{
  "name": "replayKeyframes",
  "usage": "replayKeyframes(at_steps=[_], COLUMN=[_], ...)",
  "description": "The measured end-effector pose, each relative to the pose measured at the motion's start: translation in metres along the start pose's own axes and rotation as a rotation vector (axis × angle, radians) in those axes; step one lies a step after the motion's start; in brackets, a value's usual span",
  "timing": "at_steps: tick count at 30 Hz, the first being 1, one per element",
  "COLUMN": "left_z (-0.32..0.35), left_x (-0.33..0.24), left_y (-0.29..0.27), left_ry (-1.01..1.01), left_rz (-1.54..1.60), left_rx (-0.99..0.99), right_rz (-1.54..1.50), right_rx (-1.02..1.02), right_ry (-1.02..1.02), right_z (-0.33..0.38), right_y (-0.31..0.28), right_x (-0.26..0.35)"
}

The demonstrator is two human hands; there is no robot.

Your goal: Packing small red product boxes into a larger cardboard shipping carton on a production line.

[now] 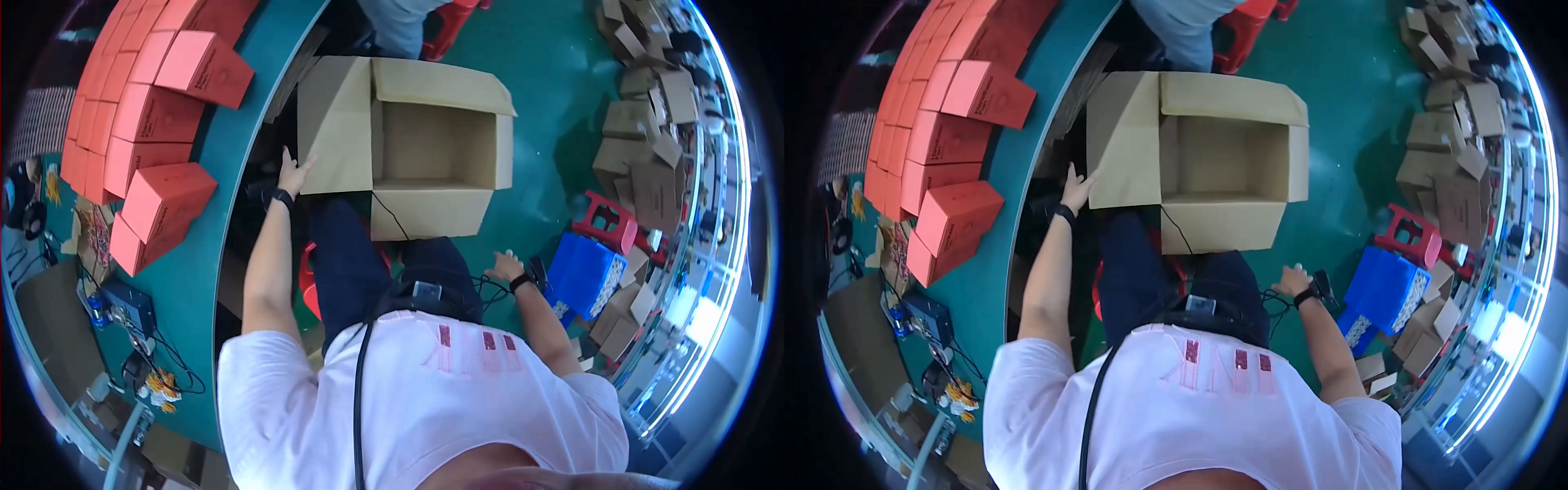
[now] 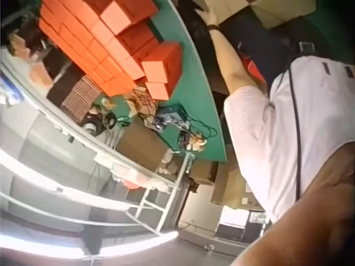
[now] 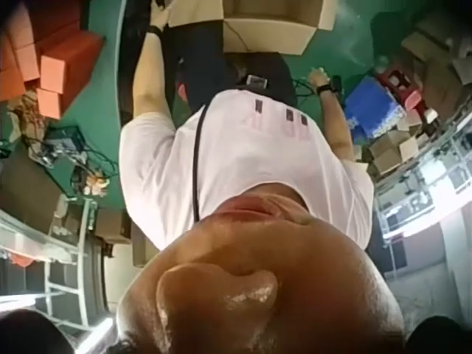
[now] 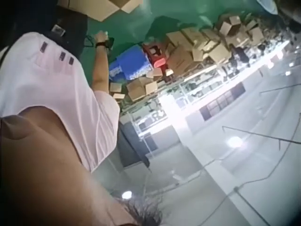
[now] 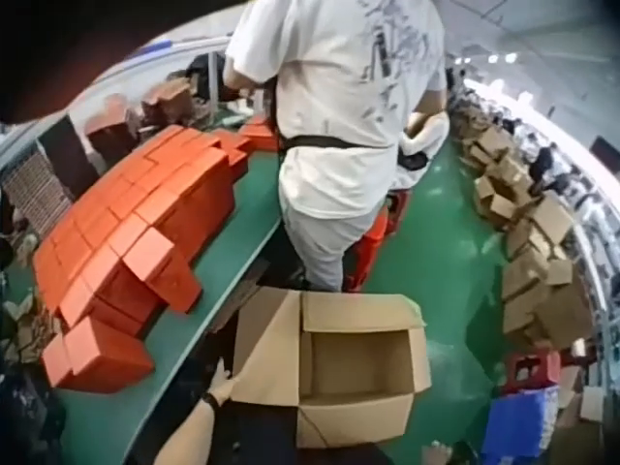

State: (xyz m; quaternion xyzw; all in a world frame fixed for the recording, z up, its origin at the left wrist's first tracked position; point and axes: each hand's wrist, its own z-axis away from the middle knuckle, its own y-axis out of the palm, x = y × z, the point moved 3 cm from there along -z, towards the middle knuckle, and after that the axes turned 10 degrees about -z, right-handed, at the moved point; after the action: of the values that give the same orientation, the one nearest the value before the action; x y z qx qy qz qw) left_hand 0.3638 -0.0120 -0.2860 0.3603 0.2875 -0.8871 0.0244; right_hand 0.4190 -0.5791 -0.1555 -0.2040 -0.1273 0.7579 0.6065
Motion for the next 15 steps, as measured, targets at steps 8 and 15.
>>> replayKeyframes(at_steps=[8,15], left_z=[-0.012,-0.108], left_x=[0.02,-0.008], left_y=[0.037,0.025], left_ry=[-0.281,0.008], left_rz=[0.809,2.076], left_rx=[-0.117,-0.118], right_rz=[-0.576,-1.218], right_rx=[-0.134,-0.316], right_ry=[-0.54,-0.436], right_z=[-0.126,-0.302], right_y=[-0.119,-0.122], right_x=[0.243,0.383])
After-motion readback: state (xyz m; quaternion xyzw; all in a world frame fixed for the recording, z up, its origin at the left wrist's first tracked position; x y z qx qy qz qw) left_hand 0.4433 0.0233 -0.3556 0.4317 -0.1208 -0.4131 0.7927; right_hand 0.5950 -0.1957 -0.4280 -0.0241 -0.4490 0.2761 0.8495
